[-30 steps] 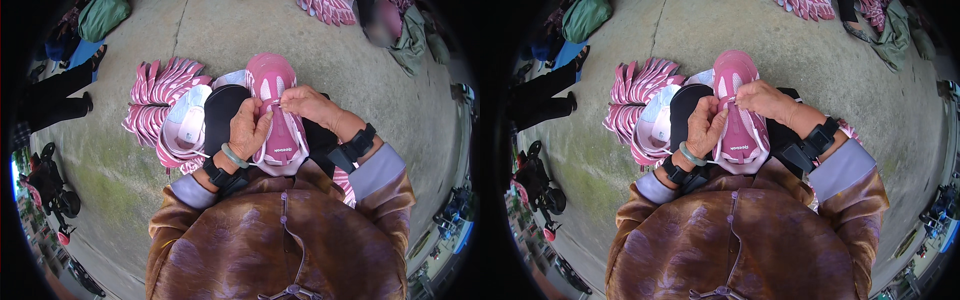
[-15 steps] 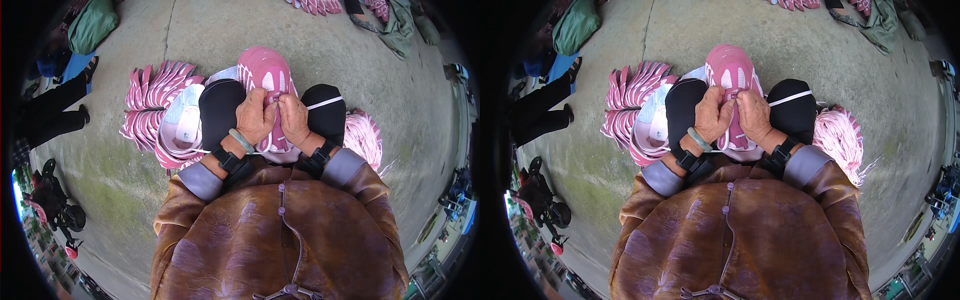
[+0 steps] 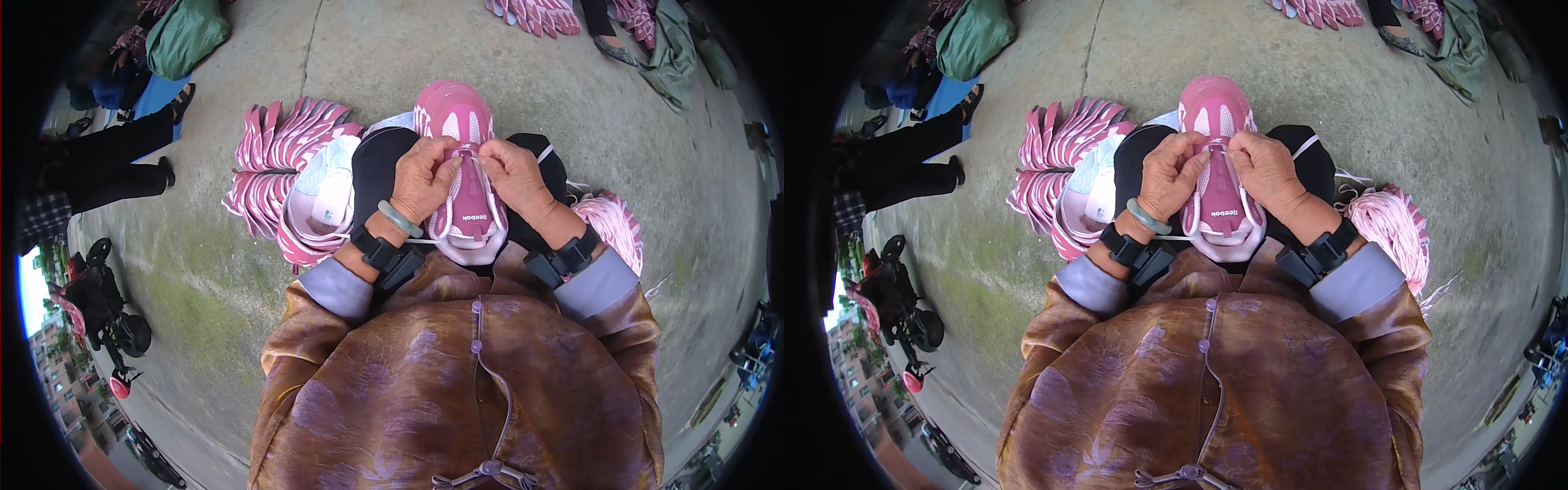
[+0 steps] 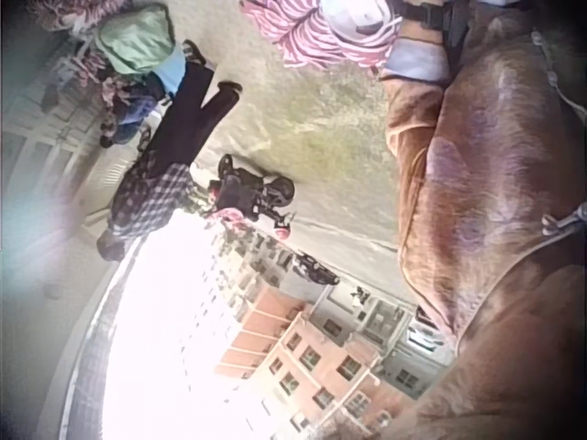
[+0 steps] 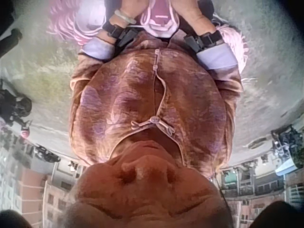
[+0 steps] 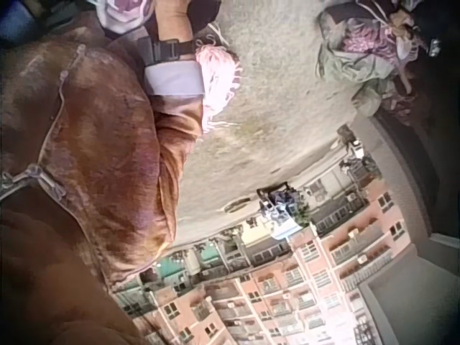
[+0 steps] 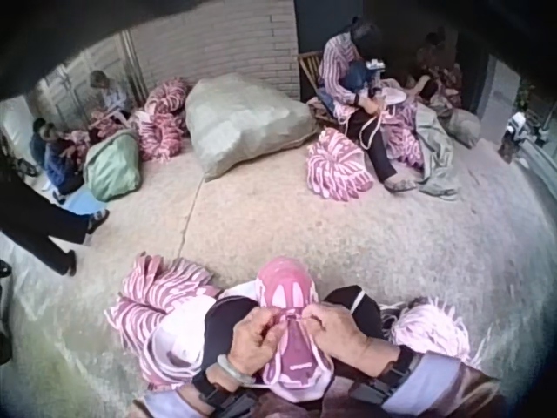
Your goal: The recorder is lacing several pairs of pink athletic shoes while sitting on the floor in a manufacturing setting.
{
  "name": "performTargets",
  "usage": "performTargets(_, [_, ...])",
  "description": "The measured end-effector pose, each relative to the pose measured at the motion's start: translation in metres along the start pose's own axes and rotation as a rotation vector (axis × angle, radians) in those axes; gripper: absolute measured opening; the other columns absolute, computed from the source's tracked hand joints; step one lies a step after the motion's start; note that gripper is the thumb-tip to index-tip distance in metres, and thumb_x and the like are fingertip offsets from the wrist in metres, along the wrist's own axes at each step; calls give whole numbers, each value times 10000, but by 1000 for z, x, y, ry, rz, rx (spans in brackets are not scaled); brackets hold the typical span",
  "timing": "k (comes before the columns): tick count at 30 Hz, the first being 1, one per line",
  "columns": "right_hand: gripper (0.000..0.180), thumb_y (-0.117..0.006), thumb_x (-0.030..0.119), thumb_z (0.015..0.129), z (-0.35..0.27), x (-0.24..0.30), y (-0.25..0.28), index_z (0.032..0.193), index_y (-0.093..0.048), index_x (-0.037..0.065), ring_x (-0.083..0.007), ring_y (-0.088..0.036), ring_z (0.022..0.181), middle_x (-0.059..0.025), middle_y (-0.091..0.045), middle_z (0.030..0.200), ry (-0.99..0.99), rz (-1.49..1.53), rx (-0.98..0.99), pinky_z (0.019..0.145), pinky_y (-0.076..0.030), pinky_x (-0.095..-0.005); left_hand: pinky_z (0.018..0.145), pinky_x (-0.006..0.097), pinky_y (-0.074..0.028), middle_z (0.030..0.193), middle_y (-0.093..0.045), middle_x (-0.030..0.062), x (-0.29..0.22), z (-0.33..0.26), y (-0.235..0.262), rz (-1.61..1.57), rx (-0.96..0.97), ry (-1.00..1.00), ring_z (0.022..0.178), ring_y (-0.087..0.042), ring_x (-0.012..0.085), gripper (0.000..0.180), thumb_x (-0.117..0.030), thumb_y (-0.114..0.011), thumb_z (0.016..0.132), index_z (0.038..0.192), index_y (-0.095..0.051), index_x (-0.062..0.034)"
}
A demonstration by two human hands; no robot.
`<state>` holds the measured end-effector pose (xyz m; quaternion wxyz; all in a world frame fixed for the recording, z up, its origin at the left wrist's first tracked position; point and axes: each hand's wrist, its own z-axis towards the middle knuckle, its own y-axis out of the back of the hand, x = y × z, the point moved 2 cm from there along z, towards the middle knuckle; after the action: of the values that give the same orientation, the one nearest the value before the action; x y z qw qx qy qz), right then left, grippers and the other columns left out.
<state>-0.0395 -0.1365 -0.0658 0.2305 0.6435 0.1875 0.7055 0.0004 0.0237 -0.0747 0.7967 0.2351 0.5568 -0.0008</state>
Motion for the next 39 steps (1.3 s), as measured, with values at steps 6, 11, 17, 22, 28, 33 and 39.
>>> performTargets(6, [91,-556,127,755,13,-5,-17,737,-550,37,-323,-575,655,-154,-575,671,-93,-38,1,581,-441,-373,572,288,-445,704,-545,94,-4,6,-1,97,20,-149,641,-557,217,182,-12,-644,692,865,-588,-22])
performTargets(11, [114,-554,143,759,12,-8,-17,740,-559,30,-326,-576,661,-167,-577,679,-74,37,62,584,-446,-373,580,310,-450,713,-554,108,-6,6,-1,226,83,-146,652,-568,252,115,-20,-610,713,813,-551,-16])
performTargets(17, [159,-507,-49,709,16,-8,-2,850,-480,20,-183,-538,587,-103,-539,683,-91,128,273,550,-420,-277,559,377,-435,703,-537,144,1,11,25,276,19,-98,635,-546,316,74,-57,-564,757,792,-508,-26])
performTargets(22, [168,-490,-31,681,6,3,14,841,-478,21,-248,-564,650,-130,-540,732,40,-175,107,570,-442,-319,533,407,-424,703,-522,166,27,19,117,700,-170,-223,624,-532,357,58,-42,-531,767,802,-487,-30])
performTargets(28, [148,-485,116,751,-1,7,-14,872,-473,31,-322,-583,673,-167,-540,814,-47,-498,22,578,-480,-388,508,431,-439,770,-528,172,71,0,158,1152,147,34,602,-551,355,78,-114,-478,787,799,-465,-38])
performTargets(33, [151,-481,106,750,-2,5,-18,880,-479,30,-311,-584,643,-167,-539,799,-104,-534,96,560,-480,-384,522,403,-477,831,-543,158,87,-14,132,1297,482,189,632,-586,333,122,-133,-509,770,829,-477,-30])
performTargets(39, [129,-476,104,757,-2,6,-15,858,-473,24,-320,-580,665,-168,-545,767,-78,-535,41,578,-476,-392,630,384,-499,1049,-542,185,22,11,70,659,236,-209,754,-597,337,345,-45,-516,738,1081,-488,-23])
